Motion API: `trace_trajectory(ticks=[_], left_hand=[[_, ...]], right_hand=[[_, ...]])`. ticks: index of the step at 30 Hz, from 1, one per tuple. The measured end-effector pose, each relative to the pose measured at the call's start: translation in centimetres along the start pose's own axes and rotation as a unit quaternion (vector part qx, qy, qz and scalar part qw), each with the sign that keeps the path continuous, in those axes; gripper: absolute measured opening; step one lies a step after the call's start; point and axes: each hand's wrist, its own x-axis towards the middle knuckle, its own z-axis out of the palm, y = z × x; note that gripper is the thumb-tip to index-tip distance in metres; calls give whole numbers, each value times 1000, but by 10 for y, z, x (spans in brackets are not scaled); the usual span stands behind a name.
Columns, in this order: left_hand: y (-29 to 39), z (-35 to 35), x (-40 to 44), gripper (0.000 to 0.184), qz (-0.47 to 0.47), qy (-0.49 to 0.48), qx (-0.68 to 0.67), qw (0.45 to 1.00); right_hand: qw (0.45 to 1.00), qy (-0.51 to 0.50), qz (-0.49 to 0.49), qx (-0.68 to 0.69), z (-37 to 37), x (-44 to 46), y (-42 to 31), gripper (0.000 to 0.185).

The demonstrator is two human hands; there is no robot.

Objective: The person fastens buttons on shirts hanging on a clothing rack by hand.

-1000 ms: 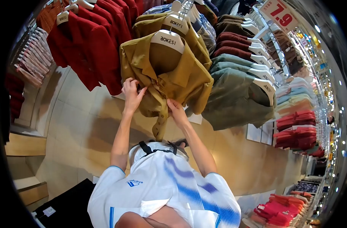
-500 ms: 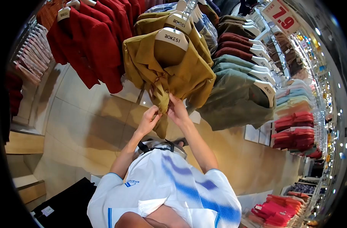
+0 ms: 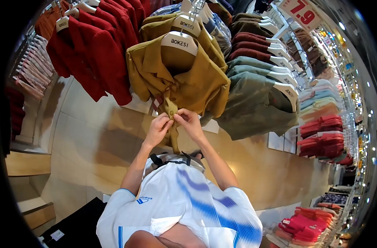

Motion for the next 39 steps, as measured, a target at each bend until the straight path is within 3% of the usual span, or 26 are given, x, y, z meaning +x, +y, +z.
trace_trajectory(ticks=[10,15,18,20,22,27,29,32,34,36,39], left_hand=[[1,-10,2,10,-43,-4,-34,999],[18,-2,5,21,9,52,13,999],[14,-3,11,24,77,49,71,993],[15,-5,13,19,73,-12,99,992],[11,-11,13,15,78,-39,70,994],[14,-9,15,4,42,-56,20,997],[12,-7,14,4,63,-8,167,984],[13,6,11,4,59,9,186,981],[15,9,11,5,54,11,161,985],[12,10,10,5,18,15,54,998],[13,8,11,7,15,3,32,999]], right_hand=[[1000,2,-19,21,-1,-1,6,13],[998,29,-45,21,9,-2,0,14],[998,2,-64,-17,9,-1,7,14],[984,8,-75,-159,1,-3,4,14],[954,26,-158,-254,3,-8,-17,12],[948,18,-173,-265,0,-9,-21,12],[940,40,-179,-288,-2,-9,-13,12],[927,76,-182,-318,4,-12,-12,12],[910,121,-195,-345,8,-13,-14,13],[906,125,-205,-348,9,-13,-13,14],[902,138,-212,-349,13,-16,-14,15]])
